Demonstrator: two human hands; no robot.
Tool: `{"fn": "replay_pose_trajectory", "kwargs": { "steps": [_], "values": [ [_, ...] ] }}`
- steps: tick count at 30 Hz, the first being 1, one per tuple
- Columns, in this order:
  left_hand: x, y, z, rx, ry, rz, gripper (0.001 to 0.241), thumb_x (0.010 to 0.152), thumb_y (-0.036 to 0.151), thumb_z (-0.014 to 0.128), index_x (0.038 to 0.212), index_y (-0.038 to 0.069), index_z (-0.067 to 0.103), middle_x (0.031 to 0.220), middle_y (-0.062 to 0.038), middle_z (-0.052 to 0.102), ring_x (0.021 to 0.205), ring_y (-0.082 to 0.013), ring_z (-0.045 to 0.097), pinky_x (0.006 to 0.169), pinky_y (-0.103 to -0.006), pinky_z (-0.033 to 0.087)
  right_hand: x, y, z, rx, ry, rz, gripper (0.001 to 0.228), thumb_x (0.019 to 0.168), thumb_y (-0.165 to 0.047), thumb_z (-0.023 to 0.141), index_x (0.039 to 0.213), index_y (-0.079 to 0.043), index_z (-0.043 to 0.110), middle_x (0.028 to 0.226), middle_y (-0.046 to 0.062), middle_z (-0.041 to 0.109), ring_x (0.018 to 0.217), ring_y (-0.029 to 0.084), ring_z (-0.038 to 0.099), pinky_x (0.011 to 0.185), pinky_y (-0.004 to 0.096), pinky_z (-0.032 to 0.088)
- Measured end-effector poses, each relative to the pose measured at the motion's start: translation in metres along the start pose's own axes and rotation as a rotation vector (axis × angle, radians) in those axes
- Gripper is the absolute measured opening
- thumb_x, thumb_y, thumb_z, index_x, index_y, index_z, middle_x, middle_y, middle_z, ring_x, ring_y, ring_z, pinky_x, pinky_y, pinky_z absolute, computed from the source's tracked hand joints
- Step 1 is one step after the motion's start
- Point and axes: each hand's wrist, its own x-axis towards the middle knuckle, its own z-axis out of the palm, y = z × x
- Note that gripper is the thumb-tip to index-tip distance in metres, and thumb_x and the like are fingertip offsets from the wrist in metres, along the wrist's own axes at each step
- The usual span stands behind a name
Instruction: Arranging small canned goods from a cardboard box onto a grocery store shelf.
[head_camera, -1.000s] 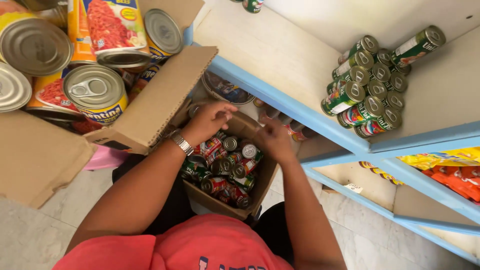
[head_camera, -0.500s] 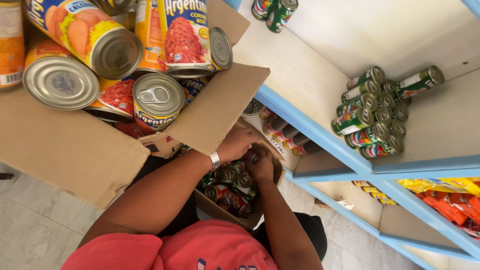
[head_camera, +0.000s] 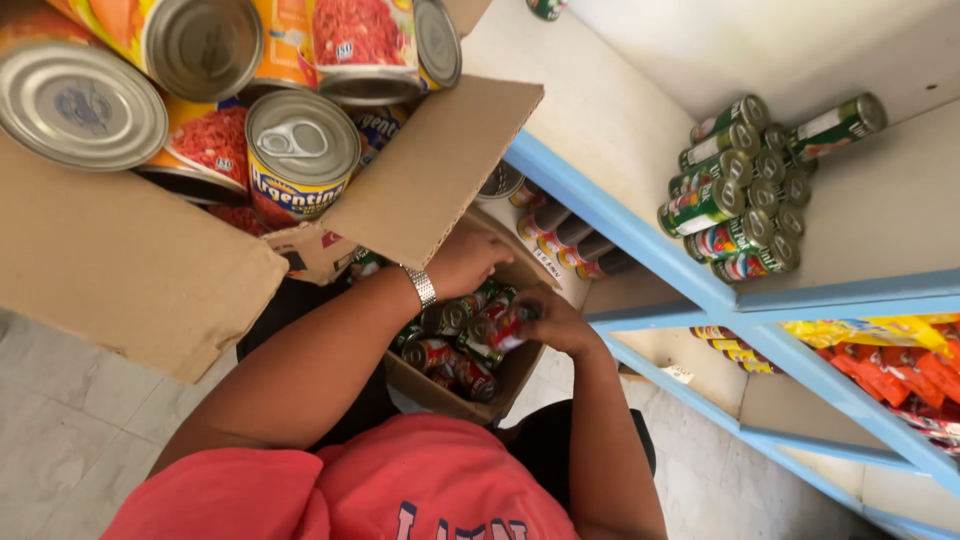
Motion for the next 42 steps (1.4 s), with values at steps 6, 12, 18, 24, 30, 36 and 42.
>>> {"fn": "replay_pose_trajectory", "kwargs": {
  "steps": [6,12,18,24,30,36,42],
  "values": [
    [0.0,-0.017,0.022,0.004,-0.002,-0.003,0.029,0.083,0.003,0.068,0.11,0.01,0.074,0.112,-0.016,0.069,0.103,-0.0369,0.066,0.088,-0.0482,0.053,0.013,0.061,0.04,-0.049,-0.233,0.067,0.058,0.062,-0.006,0.08,0.119,-0.005,0.067,0.119,0.008,0.069,0.114,0.021,0.063,0.099,0.033,0.051],
    [0.0,-0.021,0.025,0.063,-0.038,-0.004,0.03,0.084,0.003,0.069,0.112,0.012,0.073,0.11,-0.018,0.069,0.101,-0.0387,0.066,0.088,-0.0503,0.052,0.012,0.043,0.056,0.089,-0.172,0.206,0.065,0.065,-0.01,0.082,0.126,-0.006,0.061,0.115,0.011,0.065,0.105,0.026,0.061,0.089,0.039,0.052],
    [-0.003,-0.031,0.032,0.078,-0.035,0.028,0.034,0.078,0.005,0.072,0.111,0.009,0.072,0.111,-0.017,0.069,0.102,-0.0373,0.067,0.088,-0.0475,0.053,0.0,0.006,0.063,-0.446,-0.104,0.032,0.068,0.056,-0.007,0.093,0.12,-0.022,0.076,0.139,0.013,0.041,0.128,0.032,0.046,0.108,0.038,0.044],
    [-0.003,-0.023,0.019,0.063,-0.076,-0.092,0.033,0.084,0.007,0.071,0.117,0.011,0.072,0.111,-0.016,0.07,0.103,-0.036,0.068,0.091,-0.0465,0.054,0.01,0.025,0.047,-0.528,-0.126,0.035,0.018,0.079,-0.018,0.084,0.097,-0.017,0.079,0.124,0.01,0.062,0.122,0.028,0.057,0.102,0.04,0.049],
    [-0.004,0.008,-0.015,0.157,-0.134,-0.1,0.037,0.087,0.002,0.064,0.122,0.013,0.071,0.116,-0.019,0.068,0.098,-0.0404,0.067,0.085,-0.0516,0.053,0.002,-0.082,-0.026,0.207,-0.203,-0.224,0.014,0.091,-0.005,0.069,0.105,-0.004,0.072,0.097,0.006,0.075,0.094,0.017,0.07,0.085,0.03,0.057],
    [-0.009,0.001,-0.001,0.087,-0.156,-0.064,0.04,0.088,0.005,0.059,0.125,0.015,0.071,0.111,-0.021,0.069,0.1,-0.0394,0.068,0.088,-0.0511,0.054,0.046,-0.219,-0.096,0.101,0.3,-0.336,0.02,0.089,-0.011,0.071,0.107,-0.004,0.07,0.087,0.003,0.071,0.078,0.012,0.063,0.072,0.029,0.053],
    [-0.02,-0.002,0.016,0.135,-0.203,0.054,0.025,0.093,0.013,0.055,0.112,0.009,0.07,0.1,-0.023,0.067,0.095,-0.0416,0.066,0.085,-0.0536,0.051,0.136,-0.303,-0.123,-0.514,0.801,-0.528,0.044,0.08,-0.024,0.086,0.114,-0.003,0.07,0.1,0.011,0.054,0.088,0.023,0.058,0.078,0.038,0.054]
  ]
}}
